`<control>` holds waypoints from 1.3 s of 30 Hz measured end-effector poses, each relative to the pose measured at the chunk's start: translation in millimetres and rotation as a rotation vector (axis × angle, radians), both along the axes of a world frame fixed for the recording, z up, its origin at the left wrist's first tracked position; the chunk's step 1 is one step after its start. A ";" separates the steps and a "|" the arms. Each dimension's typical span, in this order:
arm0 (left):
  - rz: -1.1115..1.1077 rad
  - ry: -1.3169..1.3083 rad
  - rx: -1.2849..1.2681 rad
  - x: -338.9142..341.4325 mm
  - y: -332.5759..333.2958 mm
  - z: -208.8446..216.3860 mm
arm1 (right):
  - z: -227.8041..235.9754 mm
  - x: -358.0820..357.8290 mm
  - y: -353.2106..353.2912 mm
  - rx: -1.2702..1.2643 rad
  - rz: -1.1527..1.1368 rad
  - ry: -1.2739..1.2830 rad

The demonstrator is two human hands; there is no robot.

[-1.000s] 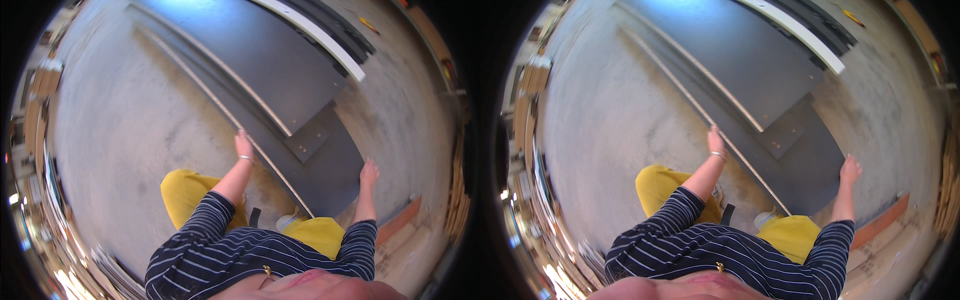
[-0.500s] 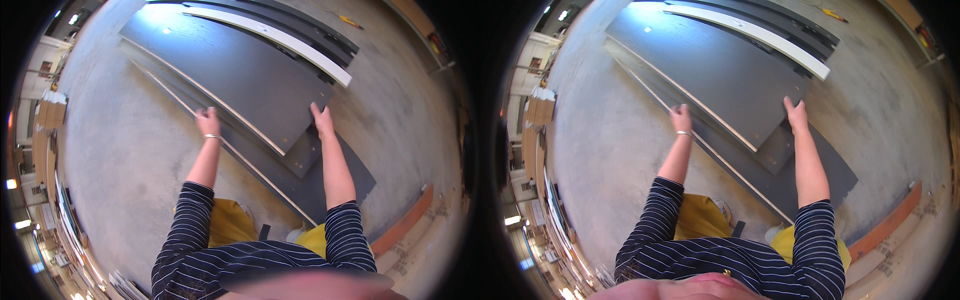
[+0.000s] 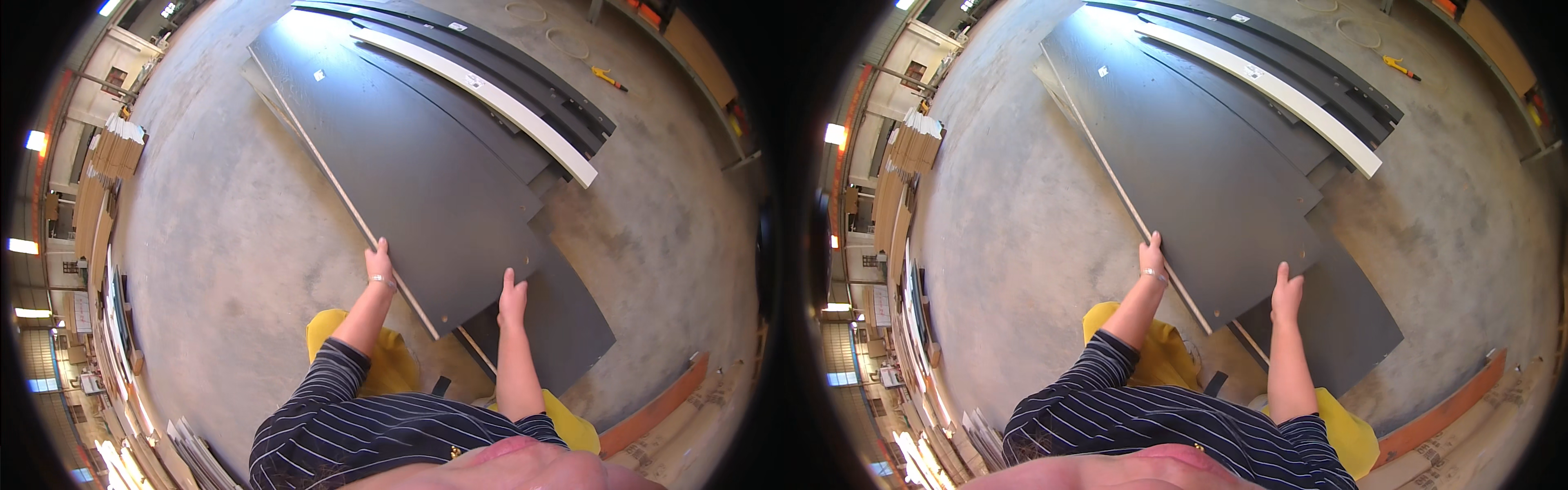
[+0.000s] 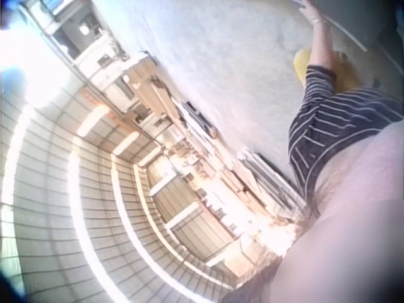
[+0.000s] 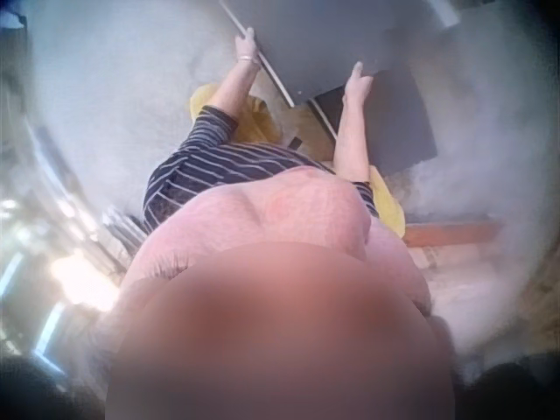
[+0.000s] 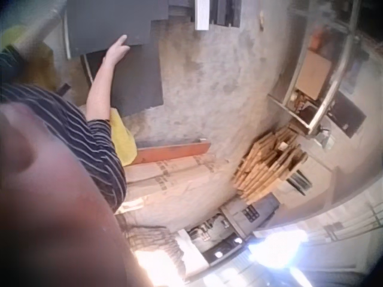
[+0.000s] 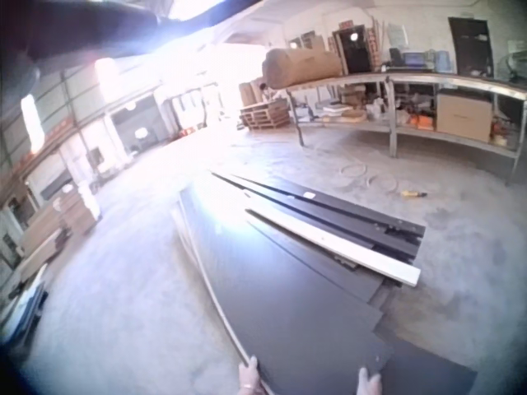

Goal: The person walks through a workshop and repeatedly picks up dark rectangular panels from the floor, then places them onto a large flat surface. The person handles the panels one at a time, aligning them on the surface and occasionally adjusting their positions.

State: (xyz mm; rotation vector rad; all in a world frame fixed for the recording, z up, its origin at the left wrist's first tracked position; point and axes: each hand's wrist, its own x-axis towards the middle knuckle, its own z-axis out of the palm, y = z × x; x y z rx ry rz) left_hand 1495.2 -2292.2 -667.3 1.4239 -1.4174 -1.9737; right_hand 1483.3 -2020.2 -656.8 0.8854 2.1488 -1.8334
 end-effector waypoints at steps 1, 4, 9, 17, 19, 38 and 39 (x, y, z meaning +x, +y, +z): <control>0.008 0.001 0.019 19.3 6.0 2.6 | -5.1 12.3 -7.0 -0.009 -0.165 0.044; -0.060 -0.104 0.029 71.9 29.7 11.3 | -8.7 59.4 5.1 -0.117 -0.342 0.181; -0.400 -0.238 0.176 136.8 85.1 10.2 | 8.6 102.5 82.3 0.118 -0.345 -0.058; -0.661 -0.307 0.170 170.2 113.5 -5.3 | 22.2 131.5 117.7 0.111 -0.354 -0.018; -0.654 -0.331 0.162 162.9 107.0 -0.2 | 16.7 126.5 111.1 0.061 -0.357 -0.023; -0.515 -0.127 -0.017 29.6 19.3 -17.4 | -26.9 30.4 45.2 0.049 0.025 -0.096; -0.507 -0.092 0.001 30.2 19.5 -16.3 | -28.7 32.4 45.5 0.052 0.059 -0.058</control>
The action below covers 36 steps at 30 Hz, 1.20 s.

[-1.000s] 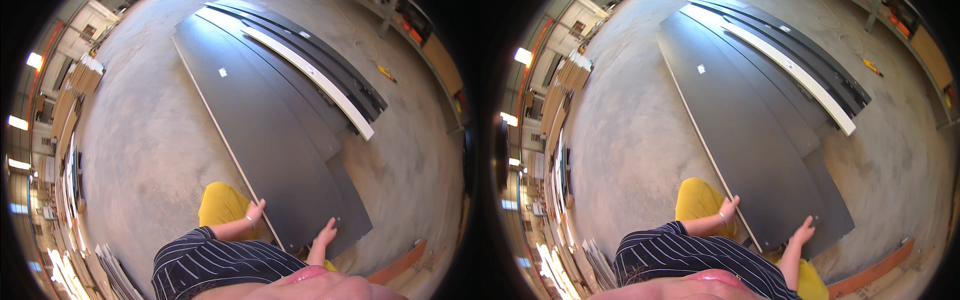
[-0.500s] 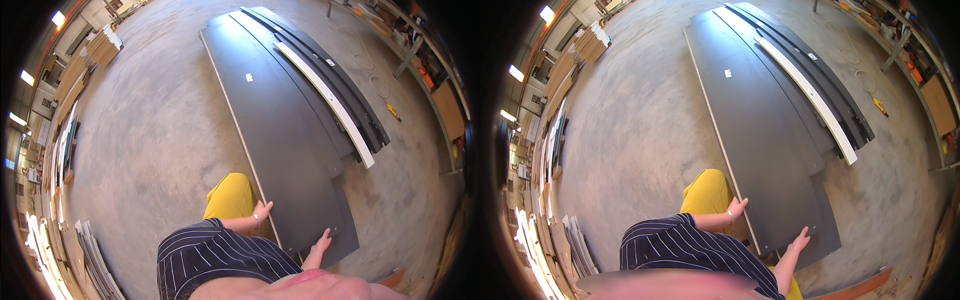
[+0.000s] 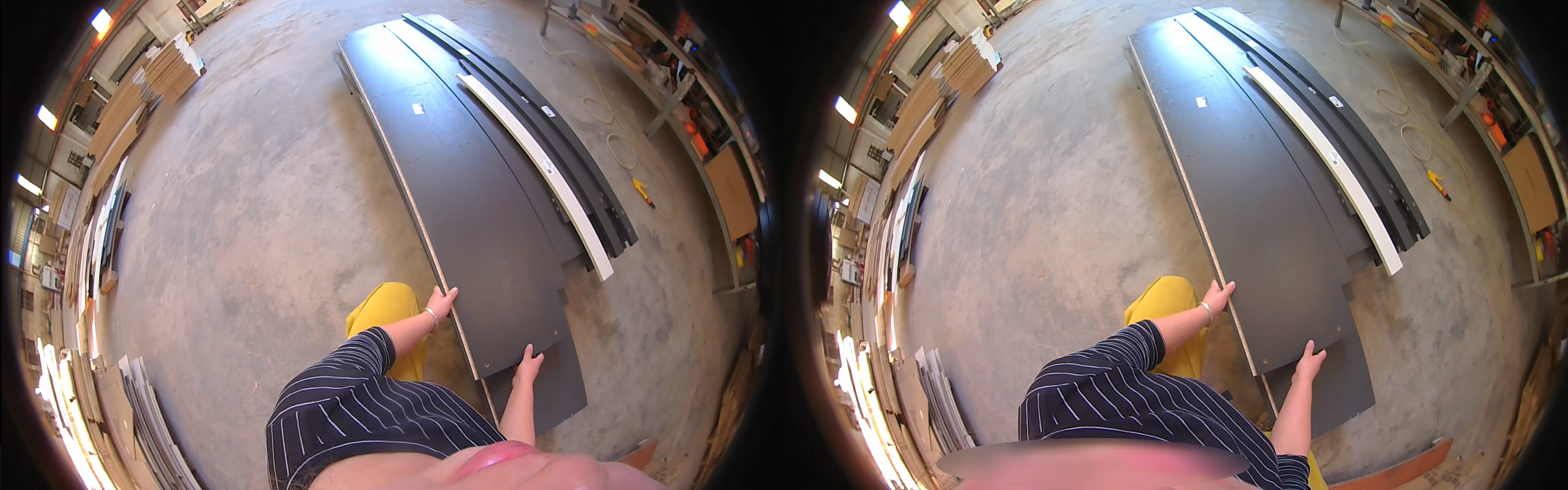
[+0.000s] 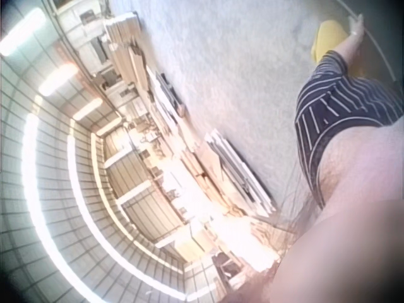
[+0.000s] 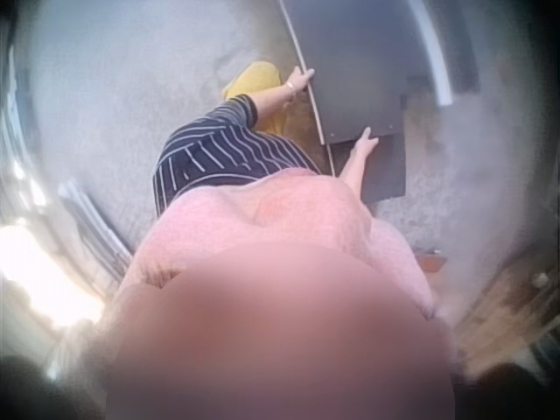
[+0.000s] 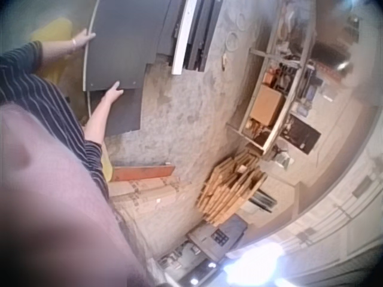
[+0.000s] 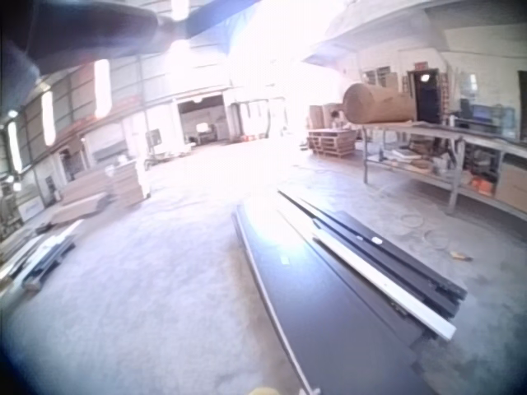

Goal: The person walks through a workshop and repeatedly picks up dark rectangular panels from the floor, then places them onto a large flat surface. The person handles the panels one at a time, aligning them on the surface and occasionally adjusting their positions.

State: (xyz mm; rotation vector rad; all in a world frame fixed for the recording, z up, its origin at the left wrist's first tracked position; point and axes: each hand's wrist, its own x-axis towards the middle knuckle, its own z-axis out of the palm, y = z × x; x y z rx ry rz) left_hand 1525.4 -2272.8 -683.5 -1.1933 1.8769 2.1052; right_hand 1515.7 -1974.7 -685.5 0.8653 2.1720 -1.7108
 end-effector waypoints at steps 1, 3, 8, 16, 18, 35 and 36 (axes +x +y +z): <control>0.003 0.007 0.023 0.8 0.4 0.3 | -1.6 3.1 0.6 -0.014 0.009 0.007; 0.022 0.032 0.061 0.5 0.0 -0.1 | -3.0 8.2 -0.3 -0.001 0.013 0.018; 0.062 0.011 0.095 -0.6 1.1 -2.5 | -0.5 14.3 -3.4 0.001 0.034 0.054; 0.094 0.057 0.147 1.4 1.1 -1.2 | 5.4 25.9 -6.6 -0.139 0.065 -0.010; 0.085 0.055 0.134 0.6 0.4 -3.7 | 7.7 34.2 -11.1 -0.207 0.038 -0.026; 0.039 0.123 0.024 3.2 -2.4 -6.3 | 20.0 55.3 -33.0 -0.045 0.167 -0.091; 0.043 0.140 0.006 3.2 -2.6 -7.8 | 20.8 56.3 -34.4 -0.047 0.162 -0.110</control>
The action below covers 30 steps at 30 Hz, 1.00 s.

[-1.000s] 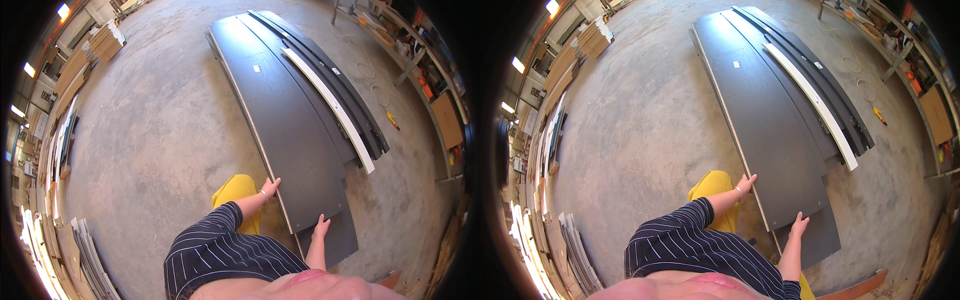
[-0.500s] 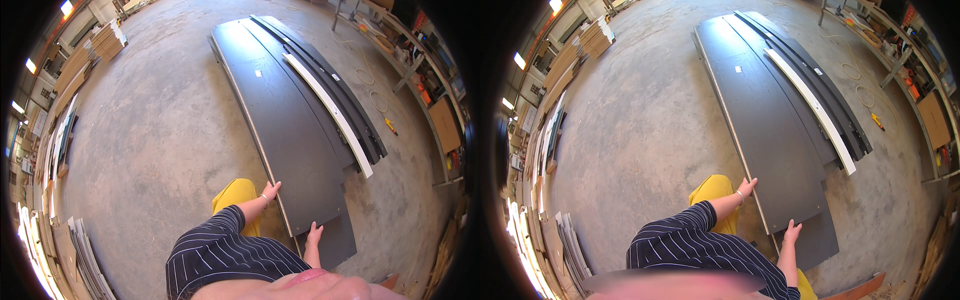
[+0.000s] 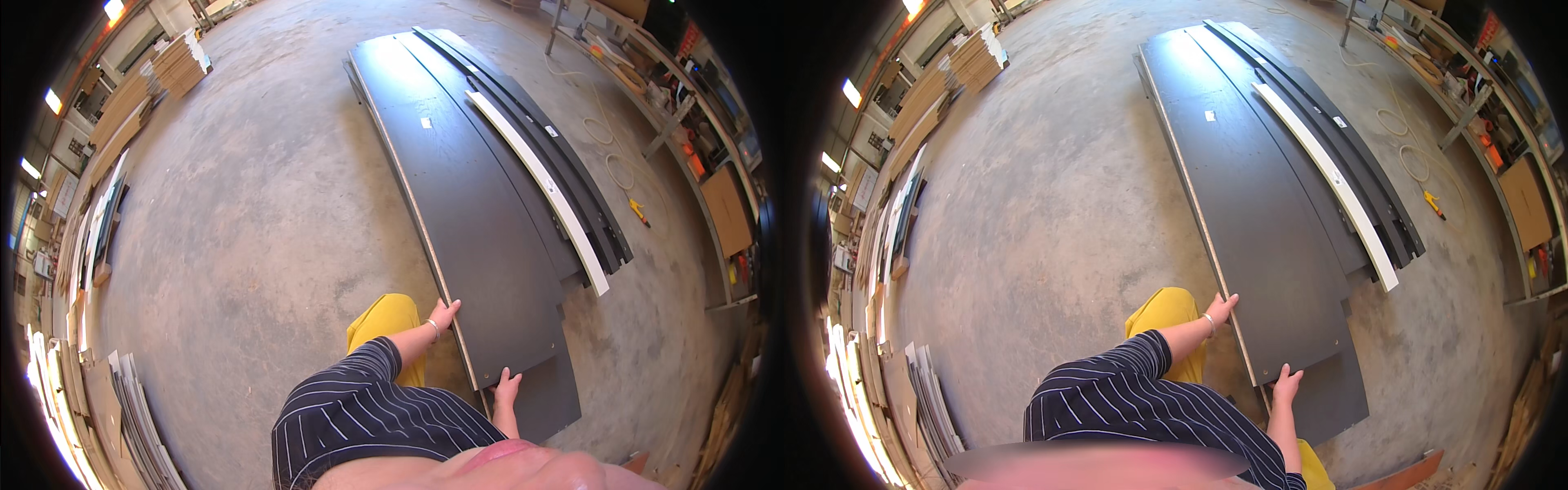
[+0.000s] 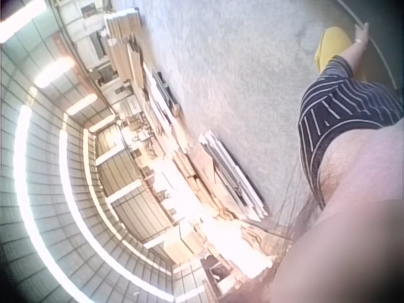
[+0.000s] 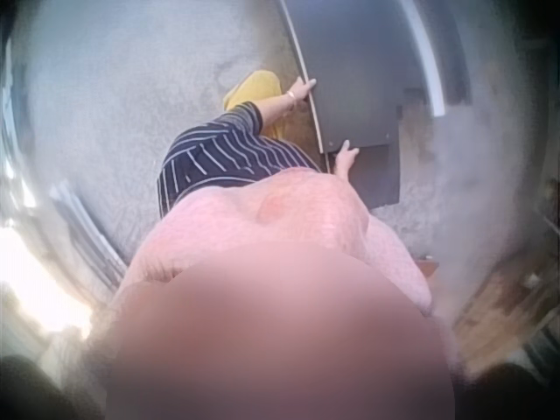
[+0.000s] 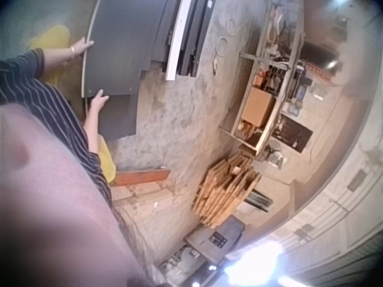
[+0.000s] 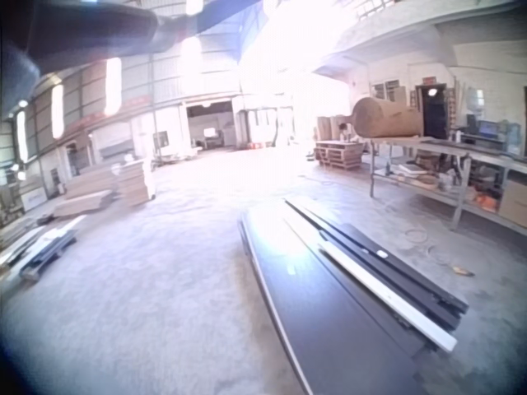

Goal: The person walks through a workshop and repeatedly picks up dark rectangular panels from the floor, then places them onto a large flat surface. The person handles the panels one at a time, aligning them on the surface and occasionally adjusting their positions.

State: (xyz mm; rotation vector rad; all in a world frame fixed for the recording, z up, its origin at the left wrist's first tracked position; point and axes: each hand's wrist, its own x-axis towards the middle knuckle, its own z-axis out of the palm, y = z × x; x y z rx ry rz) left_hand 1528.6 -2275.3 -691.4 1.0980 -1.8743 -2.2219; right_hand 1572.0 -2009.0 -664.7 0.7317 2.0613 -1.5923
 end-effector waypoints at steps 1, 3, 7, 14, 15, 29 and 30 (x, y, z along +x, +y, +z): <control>0.005 0.017 -0.019 0.4 -0.4 -1.0 | 0.8 0.9 -1.0 0.016 0.005 0.016; -0.002 -0.019 -0.034 0.4 -1.1 -1.3 | 2.0 1.8 -2.3 -0.041 -0.013 0.009; -0.057 -0.121 0.016 -4.3 -5.9 3.6 | 3.3 2.6 -5.7 -0.028 0.018 0.025; -0.096 0.025 -0.108 -32.5 -9.8 1.8 | 1.3 8.6 -23.0 -0.050 0.031 0.033; -0.092 0.013 -0.109 -35.6 -9.5 0.4 | 1.1 8.7 -24.5 -0.114 0.000 0.031; 0.027 -0.022 0.431 -68.1 -43.3 0.6 | 0.2 16.6 -34.3 0.117 -0.035 0.111; 0.073 -0.036 0.372 -65.1 -43.9 2.7 | 5.5 26.3 -36.8 -0.013 -0.130 0.112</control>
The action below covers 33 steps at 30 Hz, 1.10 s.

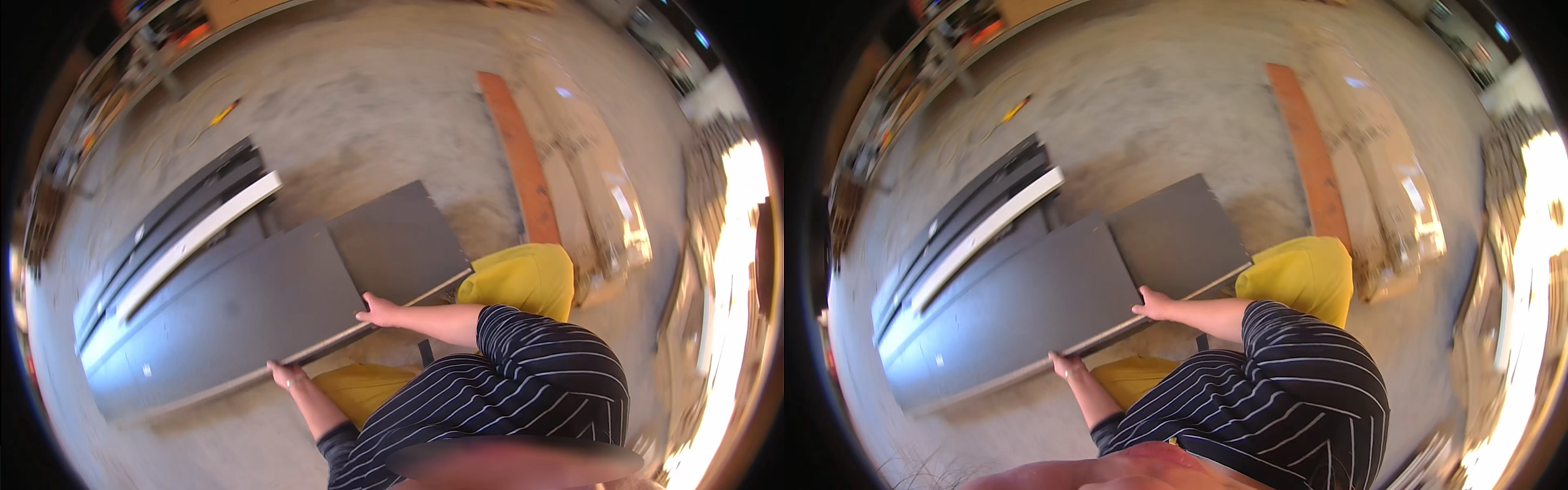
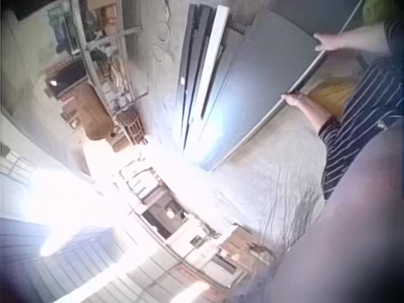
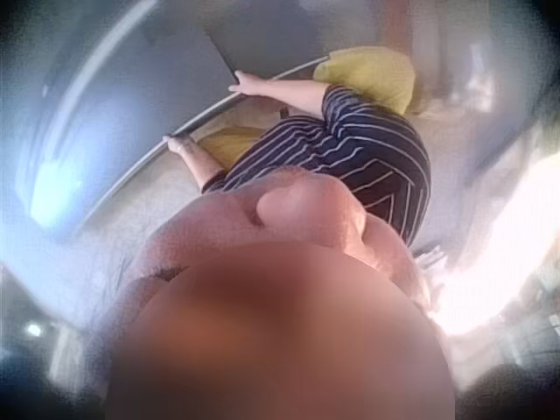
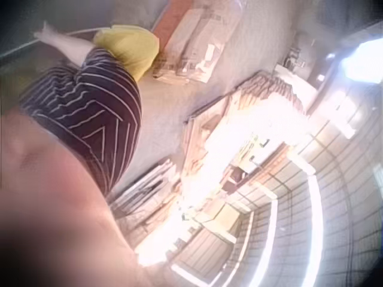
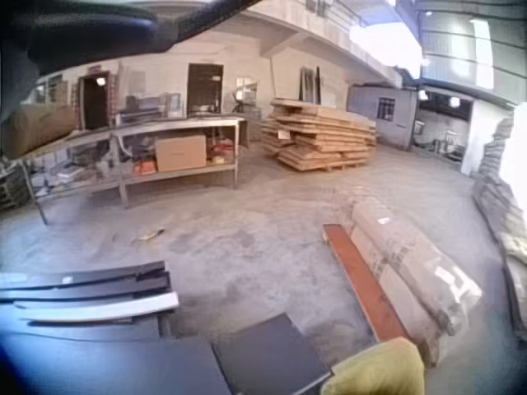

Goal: The person walks through a workshop and repeatedly picks up dark rectangular panels from the floor, then places them onto a large flat surface. The person handles the panels one at a time, aligning them on the surface and occasionally adjusting their positions.

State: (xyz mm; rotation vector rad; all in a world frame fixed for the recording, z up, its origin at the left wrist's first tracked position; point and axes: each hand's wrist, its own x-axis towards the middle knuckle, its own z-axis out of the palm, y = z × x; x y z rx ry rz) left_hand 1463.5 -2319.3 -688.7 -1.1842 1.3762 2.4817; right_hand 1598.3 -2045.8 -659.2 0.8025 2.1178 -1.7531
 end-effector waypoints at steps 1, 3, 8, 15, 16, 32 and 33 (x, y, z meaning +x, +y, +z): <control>0.000 -0.029 0.028 -1.8 2.2 0.7 | 3.0 1.0 1.6 -0.041 -0.080 -0.001; -0.033 -0.046 0.079 -3.4 6.2 4.4 | 11.1 0.7 4.7 -0.084 -0.208 -0.097; -0.204 -0.007 0.253 7.6 37.5 24.0 | 22.5 -10.4 43.3 0.214 -0.305 0.009; -0.146 0.083 0.557 51.7 45.4 64.5 | 66.1 80.1 113.1 0.258 -0.529 -0.122; -0.012 0.276 0.413 28.7 24.2 73.3 | 82.2 86.8 121.8 0.278 -0.581 -0.193; 0.109 0.228 0.263 87.2 -67.2 78.9 | 220.1 312.8 277.4 -0.249 -0.270 -0.596; 0.108 0.184 0.260 97.9 -63.1 81.4 | 213.1 326.7 286.9 -0.176 -0.286 -0.655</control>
